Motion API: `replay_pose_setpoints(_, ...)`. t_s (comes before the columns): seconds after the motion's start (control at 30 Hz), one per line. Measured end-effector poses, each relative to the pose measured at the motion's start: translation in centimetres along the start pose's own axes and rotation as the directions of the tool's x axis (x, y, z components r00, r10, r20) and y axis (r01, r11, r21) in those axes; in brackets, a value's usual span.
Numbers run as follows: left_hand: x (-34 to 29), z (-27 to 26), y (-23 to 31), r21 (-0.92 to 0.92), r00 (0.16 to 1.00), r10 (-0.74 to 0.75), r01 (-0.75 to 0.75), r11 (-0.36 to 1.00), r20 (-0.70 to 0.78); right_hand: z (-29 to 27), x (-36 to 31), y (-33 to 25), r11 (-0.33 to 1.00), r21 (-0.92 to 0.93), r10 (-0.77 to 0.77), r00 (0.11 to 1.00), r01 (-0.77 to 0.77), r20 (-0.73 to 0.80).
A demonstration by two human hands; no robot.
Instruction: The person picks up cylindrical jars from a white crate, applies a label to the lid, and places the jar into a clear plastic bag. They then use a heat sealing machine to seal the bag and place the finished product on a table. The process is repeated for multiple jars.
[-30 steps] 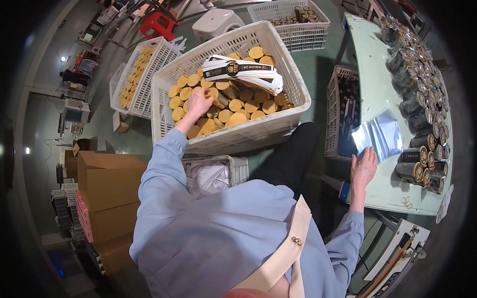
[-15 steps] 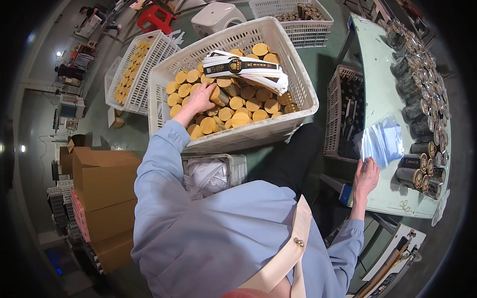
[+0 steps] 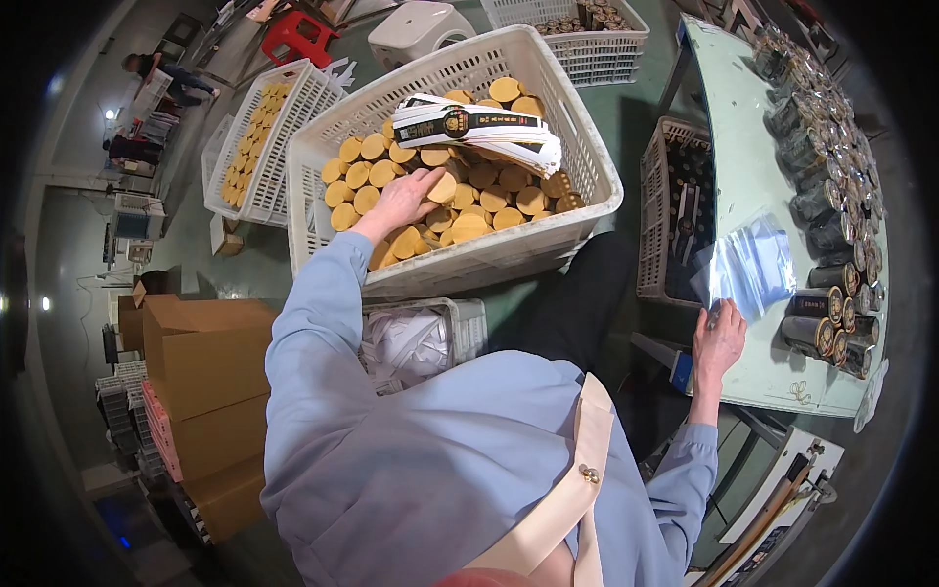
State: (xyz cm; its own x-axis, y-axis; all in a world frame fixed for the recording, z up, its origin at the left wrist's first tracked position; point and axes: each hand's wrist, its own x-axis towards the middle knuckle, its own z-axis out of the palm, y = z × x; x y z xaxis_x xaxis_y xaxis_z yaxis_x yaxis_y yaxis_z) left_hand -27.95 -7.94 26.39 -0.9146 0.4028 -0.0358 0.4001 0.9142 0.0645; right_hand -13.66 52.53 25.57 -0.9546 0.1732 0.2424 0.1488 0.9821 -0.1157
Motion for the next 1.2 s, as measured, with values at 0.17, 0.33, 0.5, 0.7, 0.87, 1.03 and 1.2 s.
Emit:
replay_pose_setpoints(0.17, 0.4, 1.1, 0.7, 0.003, 0.992, 0.122, -0.122, 0.993, -0.04, 0.3, 0.0, 0.1, 1.0, -0.004, 0.005, 1.0, -0.006, -0.011)
replay_pose_setpoints(0.33, 0.3, 1.3, 0.4, -0.064, 0.994, 0.097, -0.101, 0.993, -0.054, 0.5, 0.0, 0.3, 1.0, -0.006, 0.006, 1.0, -0.006, -0.002)
replay_pose_setpoints(0.5, -0.5, 1.1, -0.7, -0.168, 0.994, 0.013, -0.032, 0.985, -0.111, 0.5, 0.0, 0.2, 1.0, -0.002, 0.004, 1.0, -0.004, -0.013)
replay_pose_setpoints(0.7, -0.6, -0.7, -0.1, -0.261, 0.97, -0.2, 0.159, 0.952, -0.141, 0.7, -0.5, 0.3, 1.0, 0.025, -0.002, 0.999, 0.003, -0.042)
replay_pose_setpoints(0.87, -1.8, -4.3, 1.0, -0.268, 0.922, -0.311, 0.247, 0.931, -0.229, 0.0, -0.4, 0.1, 0.996, 0.088, 0.001, 0.998, 0.005, -0.068)
replay_pose_setpoints(1.03, -3.2, -14.5, 5.4, -0.398, 0.863, -0.264, 0.081, 0.914, -0.43, -0.2, -1.1, -0.5, 0.997, 0.071, 0.015, 0.998, -0.011, -0.057)
replay_pose_setpoints(1.2, 0.5, -22.5, 15.4, -0.479, 0.88, -0.064, -0.194, 0.856, -0.47, 1.3, -0.7, 1.2, 0.998, 0.056, 0.046, 0.996, -0.041, -0.079)
